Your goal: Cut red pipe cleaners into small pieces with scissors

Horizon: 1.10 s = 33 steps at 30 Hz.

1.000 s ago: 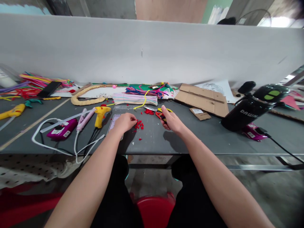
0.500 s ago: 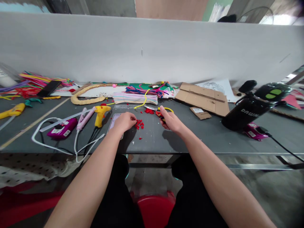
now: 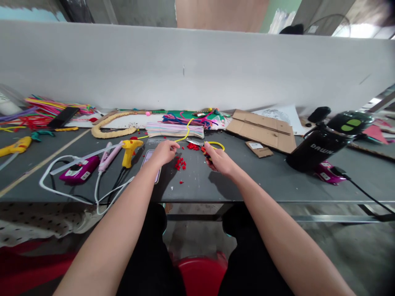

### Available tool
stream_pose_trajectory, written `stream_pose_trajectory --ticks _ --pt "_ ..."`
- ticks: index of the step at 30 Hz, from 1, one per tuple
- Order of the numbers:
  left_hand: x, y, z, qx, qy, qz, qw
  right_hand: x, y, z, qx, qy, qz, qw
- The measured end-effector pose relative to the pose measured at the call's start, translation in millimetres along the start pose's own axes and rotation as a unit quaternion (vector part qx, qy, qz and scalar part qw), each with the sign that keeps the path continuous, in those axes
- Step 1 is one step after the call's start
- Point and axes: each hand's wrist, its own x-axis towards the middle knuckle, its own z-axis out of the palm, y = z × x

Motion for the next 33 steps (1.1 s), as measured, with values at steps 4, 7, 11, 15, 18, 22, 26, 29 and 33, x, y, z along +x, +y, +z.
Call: stream_pose_trajectory --ticks 4,7,11,15,18,22,26,29,33 --pt "32.8 1.8 7.6 0.083 -0.046 0.052 0.994 1.0 -1.8 -1.7 -0.003 -0.004 -0.001 1.000" --pt "45.4 2.5 8.2 0.138 -0.073 0.087 0.984 1.8 -3.1 -3.1 -0.003 -0.005 -0.002 1.000" --pt "47.5 3.8 5.7 0.171 -0.094 0.110 0.975 3.2 -0.9 -4.1 -0.007 -0.004 -0.002 1.000" --pt "43.4 3.0 4.6 0.189 -0.091 0.121 0.970 3.0 0.8 -4.3 -0.020 -0.006 -0.002 1.000" --pt "39.0 -0.8 3.7 0.207 -0.095 0.126 0.965 2.5 0.2 -4.2 -0.022 -0.002 0.004 1.000" --pt "30.9 -7.2 -1.7 0.225 -0.115 0.129 0.959 3.7 0.9 -3.6 -0.022 -0.006 -0.003 1.000" --pt "21.9 -9.8 -9.0 0.216 -0.141 0.133 0.957 4.5 2.0 -1.9 -0.020 -0.008 -0.013 1.000" --pt "15.6 -9.4 -12.5 0.204 -0.140 0.153 0.957 4.3 1.7 -0.5 -0.021 -0.011 -0.020 1.000" --pt "9.3 -9.8 -15.8 0.163 -0.145 0.165 0.962 4.9 2.5 -0.9 -0.026 -0.012 -0.023 0.999"
